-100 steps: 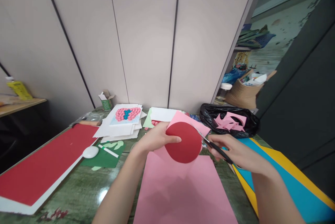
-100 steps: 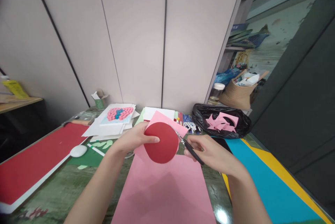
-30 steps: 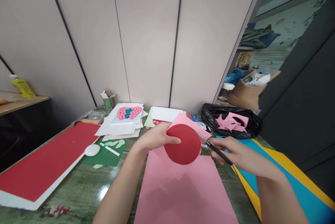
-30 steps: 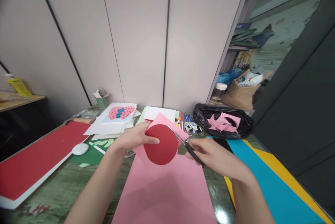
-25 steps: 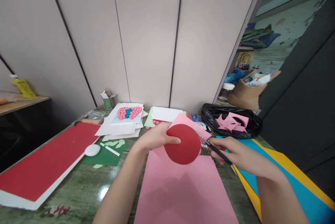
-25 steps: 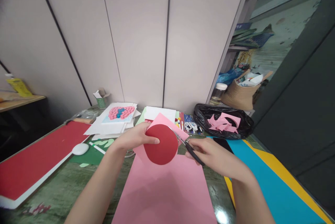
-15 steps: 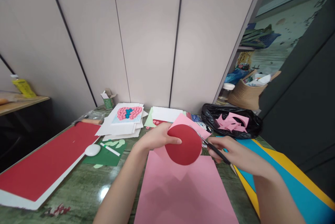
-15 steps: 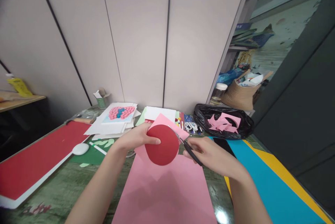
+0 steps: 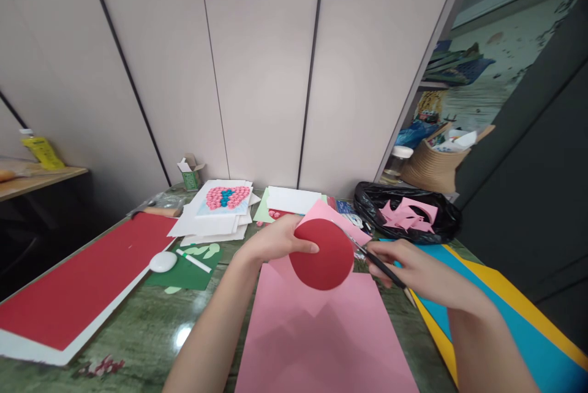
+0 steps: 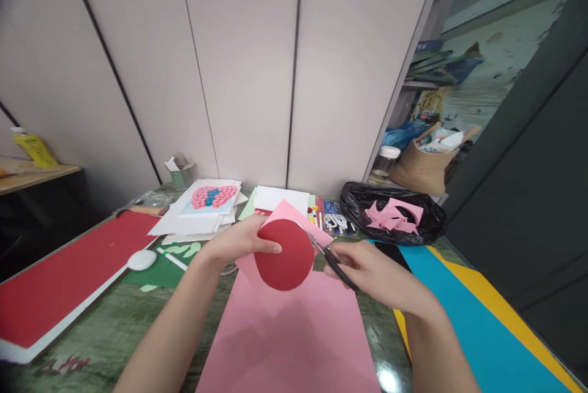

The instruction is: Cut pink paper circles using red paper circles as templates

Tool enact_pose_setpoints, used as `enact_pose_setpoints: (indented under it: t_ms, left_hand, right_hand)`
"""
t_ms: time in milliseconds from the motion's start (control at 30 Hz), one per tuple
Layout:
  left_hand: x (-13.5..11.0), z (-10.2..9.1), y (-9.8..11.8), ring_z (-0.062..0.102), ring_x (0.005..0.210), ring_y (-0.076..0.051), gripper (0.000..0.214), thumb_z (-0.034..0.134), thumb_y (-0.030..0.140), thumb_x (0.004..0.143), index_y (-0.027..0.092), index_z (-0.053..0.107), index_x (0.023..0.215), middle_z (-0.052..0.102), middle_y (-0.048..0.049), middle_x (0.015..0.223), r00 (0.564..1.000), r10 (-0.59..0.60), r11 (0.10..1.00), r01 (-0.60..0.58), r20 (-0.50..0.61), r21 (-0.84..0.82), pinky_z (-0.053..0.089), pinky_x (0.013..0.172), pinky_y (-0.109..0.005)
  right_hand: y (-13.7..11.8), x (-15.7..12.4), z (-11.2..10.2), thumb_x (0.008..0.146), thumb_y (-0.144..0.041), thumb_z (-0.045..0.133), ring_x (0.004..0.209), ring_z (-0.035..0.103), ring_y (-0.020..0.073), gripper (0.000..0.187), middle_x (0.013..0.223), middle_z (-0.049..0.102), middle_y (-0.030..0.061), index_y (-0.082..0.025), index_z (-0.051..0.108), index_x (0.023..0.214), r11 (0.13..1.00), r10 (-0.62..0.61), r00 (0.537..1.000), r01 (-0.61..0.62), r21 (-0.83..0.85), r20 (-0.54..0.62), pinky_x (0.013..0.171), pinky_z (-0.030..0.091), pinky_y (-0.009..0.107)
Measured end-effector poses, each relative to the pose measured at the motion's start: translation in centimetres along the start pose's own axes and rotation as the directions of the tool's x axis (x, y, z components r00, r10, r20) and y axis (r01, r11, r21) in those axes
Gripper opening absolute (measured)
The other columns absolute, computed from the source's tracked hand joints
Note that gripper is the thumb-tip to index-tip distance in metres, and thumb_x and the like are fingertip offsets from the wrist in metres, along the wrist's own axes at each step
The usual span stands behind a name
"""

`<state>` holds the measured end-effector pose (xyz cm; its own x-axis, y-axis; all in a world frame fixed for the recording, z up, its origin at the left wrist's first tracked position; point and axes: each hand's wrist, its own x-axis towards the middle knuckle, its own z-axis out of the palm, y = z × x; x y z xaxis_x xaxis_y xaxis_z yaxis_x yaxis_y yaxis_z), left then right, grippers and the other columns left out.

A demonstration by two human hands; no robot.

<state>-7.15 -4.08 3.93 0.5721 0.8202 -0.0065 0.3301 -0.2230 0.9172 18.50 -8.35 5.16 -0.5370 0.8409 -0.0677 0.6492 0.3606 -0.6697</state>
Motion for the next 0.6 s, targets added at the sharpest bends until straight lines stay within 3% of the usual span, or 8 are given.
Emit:
enact_pose_setpoints:
  t_ms: [333,600]
  left_hand:
    - [-0.22,0.03,0.58,0.06,0.076,-0.021,0.022,0.061,0.029,0.065,0.016,0.062,0.083,0.067,-0.0054,0.085,0.998,-0.05,0.998,0.052,-0.035,0.036,0.043,0.062,-0.028]
    - [-0.24,-0.21,0.17,0.06,0.079,-0.021,0.021,0.059,0.03,0.067,0.017,0.061,0.084,0.066,-0.0052,0.088,0.999,0.004,1.0,-0.005,-0.046,-0.013,0.043,0.065,-0.029]
  right_hand:
    - [0.16,0.18,-0.29,0.084,-0.024,0.04,0.057,0.04,0.0116,0.024,0.059,0.043,-0.003,-0.018,0.04,0.061,0.999,0.008,1.0,-0.007,-0.046,0.021,0.054,0.028,0.024]
    - [-0.07,0.19,-0.19,0.085,-0.027,0.04,0.058,0.036,0.0115,0.021,0.063,0.043,-0.0026,-0.019,0.039,0.066,0.999,0.014,1.0,-0.013,-0.037,0.024,0.053,0.029,0.023]
